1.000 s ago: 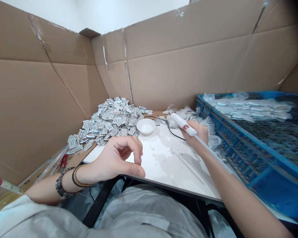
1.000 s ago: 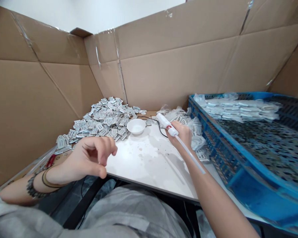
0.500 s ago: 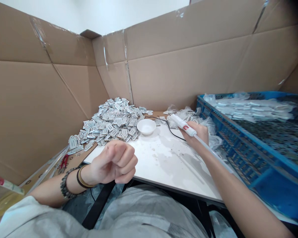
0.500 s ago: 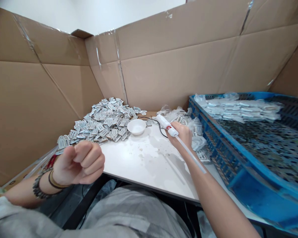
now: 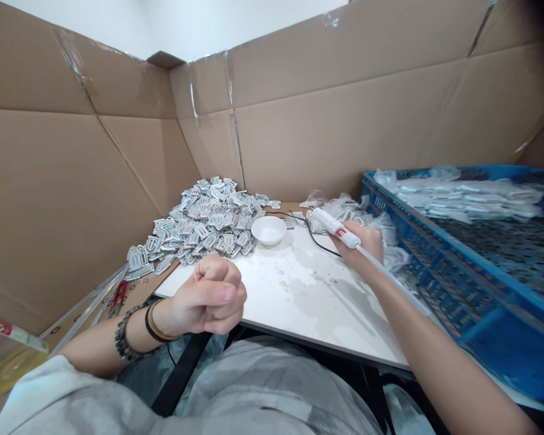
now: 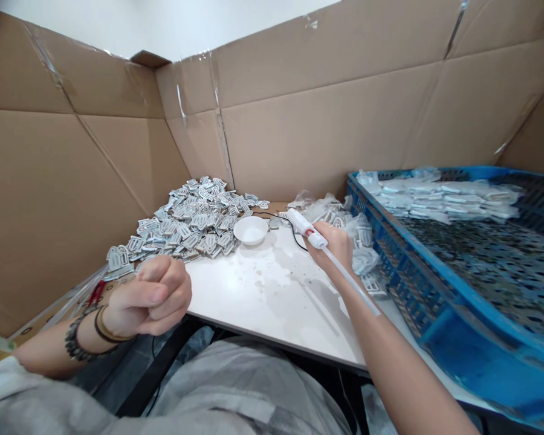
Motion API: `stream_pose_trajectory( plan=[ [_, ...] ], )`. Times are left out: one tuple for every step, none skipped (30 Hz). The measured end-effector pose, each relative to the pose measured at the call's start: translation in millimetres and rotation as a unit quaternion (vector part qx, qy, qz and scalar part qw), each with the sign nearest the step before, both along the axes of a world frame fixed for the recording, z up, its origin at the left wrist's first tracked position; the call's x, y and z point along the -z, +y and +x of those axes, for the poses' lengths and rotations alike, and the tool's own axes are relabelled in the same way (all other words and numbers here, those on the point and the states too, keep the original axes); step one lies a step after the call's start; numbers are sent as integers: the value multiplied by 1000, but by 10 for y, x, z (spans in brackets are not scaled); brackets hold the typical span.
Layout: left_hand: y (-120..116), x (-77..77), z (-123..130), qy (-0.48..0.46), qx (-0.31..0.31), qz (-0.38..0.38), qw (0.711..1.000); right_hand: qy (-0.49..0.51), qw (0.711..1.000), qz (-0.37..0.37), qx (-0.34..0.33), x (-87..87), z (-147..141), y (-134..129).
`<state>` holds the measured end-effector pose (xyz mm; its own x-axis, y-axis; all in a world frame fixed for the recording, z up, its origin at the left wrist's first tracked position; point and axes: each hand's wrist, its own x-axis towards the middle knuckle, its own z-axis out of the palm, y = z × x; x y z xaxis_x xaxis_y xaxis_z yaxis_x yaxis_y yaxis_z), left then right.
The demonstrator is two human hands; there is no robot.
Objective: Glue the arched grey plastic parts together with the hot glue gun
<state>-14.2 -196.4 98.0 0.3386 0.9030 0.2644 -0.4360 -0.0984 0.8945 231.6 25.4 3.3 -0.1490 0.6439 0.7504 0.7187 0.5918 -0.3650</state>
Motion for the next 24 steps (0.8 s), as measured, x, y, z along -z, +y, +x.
stream_pose_trajectory(
  plan=[
    [3, 3, -5, 2, -6, 3, 1000, 2, 1000, -1, 2, -4, -2, -3],
    [6, 8, -10, 3, -12, 5, 1000, 4, 1000, -3, 5, -8, -3, -5],
    [9, 13, -14, 1, -13, 8, 1000, 5, 1000, -4, 7, -9, -4, -5],
    [12, 16, -15, -2, -10, 12, 1000, 5, 1000, -6, 6, -10, -5, -4],
    [13, 16, -14, -9, -3, 21, 1000, 5, 1000, -7, 5, -9, -5, -1],
    [12, 11, -9, -17, 4, 30, 999, 4, 1000, -7, 2, -8, -4, 2],
    [10, 2, -1, -25, 11, 41, 999, 4, 1000, -8, 0, -6, -3, 4],
    [6, -11, 11, -31, 14, 51, 998, 3, 1000, -8, -2, -5, -2, 6],
    [2, -26, 24, -33, 14, 58, 998, 3, 1000, -8, -2, -4, -2, 7],
    [-2, -42, 39, -31, 10, 61, 998, 2, 1000, -8, -1, -4, -2, 7],
    [-5, -58, 53, -25, 7, 62, 998, 3, 1000, -8, -1, -4, -2, 6],
    [-8, -70, 66, -19, 6, 60, 998, 4, 1000, -8, -1, -4, -2, 5],
    [-9, -79, 78, -13, 9, 58, 998, 5, 1000, -9, -2, -4, -2, 4],
    [-10, -83, 87, -8, 16, 59, 998, 6, 1000, -10, -2, -2, -2, 3],
    [-9, -83, 93, -4, 25, 61, 998, 6, 1000, -12, -1, 0, -2, 3],
    [-9, -80, 97, -1, 34, 66, 997, 5, 1000, -14, 1, 4, -2, 4],
    [-7, -73, 98, 3, 43, 71, 996, 2, 1000, -15, 2, 8, -1, 5],
    [-4, -65, 95, 7, 52, 80, 995, -1, 1000, -17, 2, 12, -1, 8],
    [-1, -54, 90, 12, 60, 88, 994, -3, 1000, -18, 3, 16, 0, 10],
    [4, -42, 82, 15, 65, 96, 993, -5, 1000, -19, 2, 19, 0, 13],
    [12, -28, 69, 19, 68, 104, 992, -6, 1000, -20, 3, 21, 0, 15],
    [21, -12, 54, 23, 70, 110, 991, -6, 1000, -21, 5, 22, 0, 16],
    [33, 7, 36, 25, 71, 116, 990, -5, 1000, -22, 8, 22, 0, 17],
    [47, 28, 17, 28, 72, 119, 990, -4, 1000, -23, 9, 21, -1, 16]
  ],
)
